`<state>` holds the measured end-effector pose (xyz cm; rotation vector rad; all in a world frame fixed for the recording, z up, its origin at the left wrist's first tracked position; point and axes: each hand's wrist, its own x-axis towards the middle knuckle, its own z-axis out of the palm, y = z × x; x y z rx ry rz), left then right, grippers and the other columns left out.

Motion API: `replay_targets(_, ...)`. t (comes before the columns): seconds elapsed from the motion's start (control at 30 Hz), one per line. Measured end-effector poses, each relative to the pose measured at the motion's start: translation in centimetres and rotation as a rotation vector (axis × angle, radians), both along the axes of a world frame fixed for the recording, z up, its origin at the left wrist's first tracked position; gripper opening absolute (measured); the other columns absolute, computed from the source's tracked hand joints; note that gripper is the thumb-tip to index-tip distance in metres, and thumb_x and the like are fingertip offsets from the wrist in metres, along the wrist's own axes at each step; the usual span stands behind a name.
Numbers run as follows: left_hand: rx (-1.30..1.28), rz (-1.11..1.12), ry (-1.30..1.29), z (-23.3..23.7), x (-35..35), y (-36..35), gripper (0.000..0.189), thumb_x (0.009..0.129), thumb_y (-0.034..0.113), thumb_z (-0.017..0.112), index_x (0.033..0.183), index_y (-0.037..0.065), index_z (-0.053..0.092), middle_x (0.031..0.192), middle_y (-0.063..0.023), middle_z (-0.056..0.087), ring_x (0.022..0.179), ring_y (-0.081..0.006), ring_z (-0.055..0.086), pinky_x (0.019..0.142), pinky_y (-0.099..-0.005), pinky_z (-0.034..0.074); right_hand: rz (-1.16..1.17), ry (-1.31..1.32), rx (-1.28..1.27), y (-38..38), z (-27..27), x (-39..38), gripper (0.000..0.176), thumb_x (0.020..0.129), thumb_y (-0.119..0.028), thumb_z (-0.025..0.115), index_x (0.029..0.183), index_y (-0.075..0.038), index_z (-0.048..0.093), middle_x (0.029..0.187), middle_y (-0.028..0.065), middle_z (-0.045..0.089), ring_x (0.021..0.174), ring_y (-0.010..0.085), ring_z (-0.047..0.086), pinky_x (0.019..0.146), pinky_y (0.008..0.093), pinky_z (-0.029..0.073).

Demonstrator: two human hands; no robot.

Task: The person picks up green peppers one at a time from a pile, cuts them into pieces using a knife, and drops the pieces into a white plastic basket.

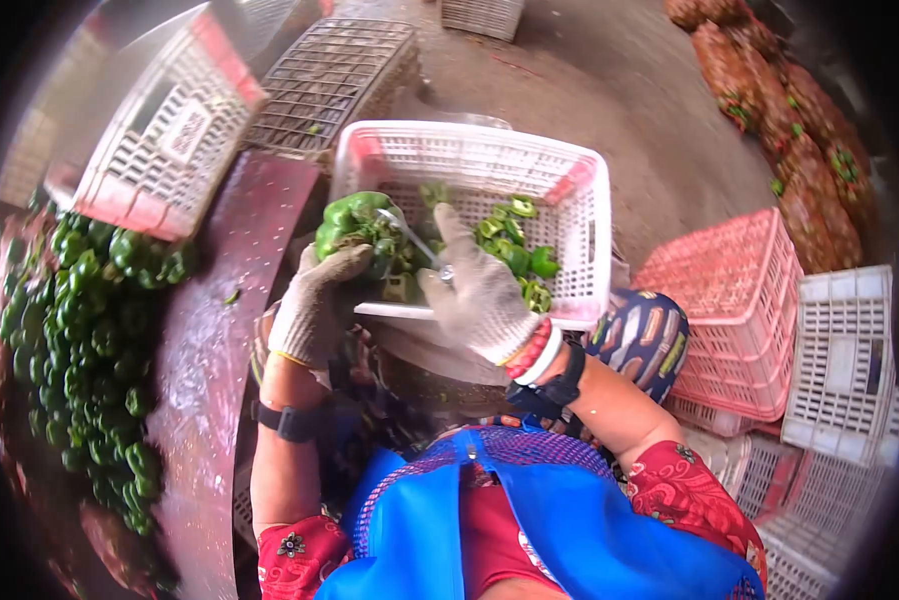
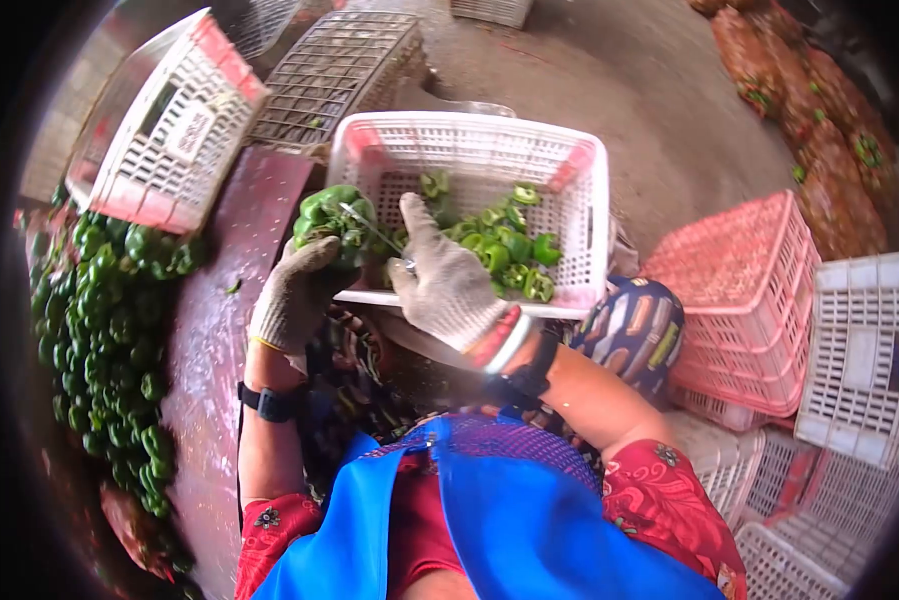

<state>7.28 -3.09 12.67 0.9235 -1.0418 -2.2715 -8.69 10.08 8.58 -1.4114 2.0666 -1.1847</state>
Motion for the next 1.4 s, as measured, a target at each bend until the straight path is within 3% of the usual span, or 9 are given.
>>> replay_targets(0.27,-0.028,-0.072,-0.176,-4.9,-3.1,0.7,0.054,0.089,0.014,0.077,0.133,0.001,0.050,0.118,-0.0130,0.067,0.104,-0.0213,0.070,0.089,-0.0346,0.058,0.038,0.334,0.324,-0.3,-2.9,-1.3,0.093,0.091,-0.023,0.062,0.162,0.008,0.010,0.087,0.0274,0.070,0.071,0.0406,0.070,0.066,0.0540,0.056)
replay_targets(0.4,-0.219,-0.089,-0.469,-6.2,-3.5,1.3,0.061,0.083,0.026,0.085,0.130,0.001,0.053,0.110,-0.0105,0.069,0.092,-0.0173,0.071,0.075,-0.0307,0.059,0.059,0.258,0.781,-1.6,-0.3,-0.9,0.125,0.085,-0.054,0.074,0.160,0.013,-0.001,0.096,0.0276,0.072,0.073,0.0368,0.073,0.065,0.0469,0.059)
replay_targets(0.5,-0.430,-0.026,-0.632,-7.9,-3.5,1.6,0.069,0.077,0.031,0.089,0.127,0.000,0.054,0.107,-0.0124,0.071,0.089,-0.0182,0.070,0.077,-0.0321,0.057,0.100,0.177,0.619,-1.1,-1.8,-1.3,0.147,0.072,-0.068,0.081,0.160,0.012,-0.006,0.098,0.0299,0.072,0.082,0.0425,0.073,0.076,0.0492,0.059)
replay_targets(0.7,-0.004,0.068,-0.122,-6.1,-2.8,1.4,0.047,0.082,0.009,0.076,0.124,0.004,0.054,0.109,-0.0090,0.065,0.091,-0.0203,0.066,0.081,-0.0323,0.055,0.025,0.112,0.569,-0.6,-8.6,-2.3,0.087,0.094,-0.016,0.060,0.162,0.001,0.009,0.104,0.0330,0.069,0.087,0.0463,0.071,0.077,0.0558,0.056)
replay_targets(0.9,-0.110,0.079,-0.085,-4.2,-2.1,-0.1,0.051,0.084,0.013,0.075,0.129,0.003,0.054,0.113,-0.0110,0.065,0.096,-0.0218,0.067,0.087,-0.0350,0.056,-0.067,-0.022,0.726,-0.5,-9.6,-5.2,0.052,0.099,-0.028,0.060,0.145,-0.004,0.051,0.101,0.0217,0.074,0.088,0.0385,0.073,0.080,0.0466,0.057)
replay_targets(1.0,-0.091,-0.096,-0.222,-5.1,-1.6,-0.4,0.053,0.085,0.016,0.076,0.131,0.003,0.054,0.112,-0.0109,0.066,0.094,-0.0207,0.067,0.082,-0.0334,0.056,-0.080,-0.798,0.388,-1.1,-4.7,-6.4,0.062,0.095,-0.045,0.071,0.141,-0.004,0.059,0.114,0.0192,0.073,0.102,0.0308,0.072,0.090,0.0407,0.056)
replay_targets(1.13,-0.123,-0.218,-0.291,-5.2,-2.8,1.1,0.052,0.081,0.015,0.079,0.127,0.005,0.057,0.111,-0.0075,0.066,0.096,-0.0169,0.065,0.083,-0.0300,0.055,0.265,-0.380,0.206,-1.7,-2.8,-7.4,0.071,0.086,-0.052,0.082,0.140,-0.011,0.061,0.111,0.0074,0.069,0.111,0.0204,0.064,0.099,0.0346,0.050)
replay_targets(1.2,-0.122,-0.264,-0.257,-4.1,-2.9,1.2,0.052,0.080,0.015,0.079,0.126,0.005,0.058,0.112,-0.0069,0.065,0.097,-0.0165,0.065,0.085,-0.0297,0.054,0.355,-0.698,0.182,-1.2,-3.4,-7.8,0.069,0.089,-0.033,0.082,0.146,-0.004,0.055,0.131,0.0093,0.065,0.119,0.0183,0.059,0.106,0.0336,0.046)
replay_targets(1.4,0.180,-0.296,0.224,-4.7,-2.7,0.2,0.076,0.078,0.015,0.075,0.147,-0.002,0.048,0.130,-0.0170,0.065,0.112,-0.0285,0.066,0.094,-0.0385,0.055,0.417,-1.234,0.116,-0.6,-2.5,-10.0,0.069,0.084,-0.026,0.079,0.145,-0.003,0.056,0.125,0.0072,0.066,0.117,0.0170,0.060,0.103,0.0284,0.046)
